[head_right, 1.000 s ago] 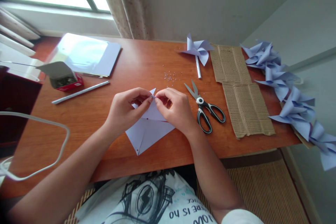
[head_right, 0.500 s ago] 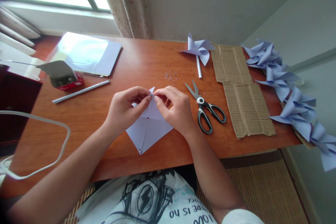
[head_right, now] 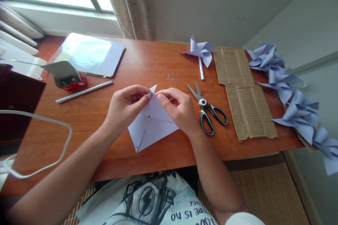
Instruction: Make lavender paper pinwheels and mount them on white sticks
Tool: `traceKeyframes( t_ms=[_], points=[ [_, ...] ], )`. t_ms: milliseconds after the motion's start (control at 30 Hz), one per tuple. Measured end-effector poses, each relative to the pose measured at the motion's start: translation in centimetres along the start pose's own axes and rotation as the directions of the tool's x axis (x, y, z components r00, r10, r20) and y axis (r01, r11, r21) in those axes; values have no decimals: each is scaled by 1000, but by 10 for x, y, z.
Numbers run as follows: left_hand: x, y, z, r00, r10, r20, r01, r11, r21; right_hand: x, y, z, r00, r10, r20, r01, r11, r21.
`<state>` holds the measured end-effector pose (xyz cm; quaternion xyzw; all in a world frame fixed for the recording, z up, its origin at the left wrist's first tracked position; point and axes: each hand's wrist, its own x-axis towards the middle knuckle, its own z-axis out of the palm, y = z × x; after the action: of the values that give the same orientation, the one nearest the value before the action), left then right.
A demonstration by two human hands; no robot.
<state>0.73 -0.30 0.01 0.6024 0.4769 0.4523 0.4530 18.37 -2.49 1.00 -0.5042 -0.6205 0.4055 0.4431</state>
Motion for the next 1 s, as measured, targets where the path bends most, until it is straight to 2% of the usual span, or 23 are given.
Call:
traceKeyframes(
  t_ms=[100,167,233,333,433,500,700,1000],
  points=[
    [-1,0,0,998,54,-16,-52,995,85,-1,3,4,991,-113,-71,96,974,-205],
    [-2,0,1,997,76,-25,-71,987,142,-1,5,7,973,-213,-85,169,917,-362],
    [-3,0,1,996,83,-40,-75,983,167,-2,7,10,953,-297,-66,231,847,-480],
    [-2,0,2,995,70,-65,-60,987,151,-3,11,13,920,-392,-6,319,756,-572],
    [-2,-1,3,995,58,-79,-49,992,115,-3,13,14,894,-448,17,367,710,-601],
    [-2,-1,3,995,60,-77,-52,993,106,-4,13,15,887,-461,1,369,709,-601],
    [-4,0,4,994,77,-75,-62,981,183,-6,15,17,894,-447,-42,349,752,-559],
    [-4,2,4,993,95,-73,-75,967,245,-7,18,18,863,-506,-18,395,694,-602]
  ],
)
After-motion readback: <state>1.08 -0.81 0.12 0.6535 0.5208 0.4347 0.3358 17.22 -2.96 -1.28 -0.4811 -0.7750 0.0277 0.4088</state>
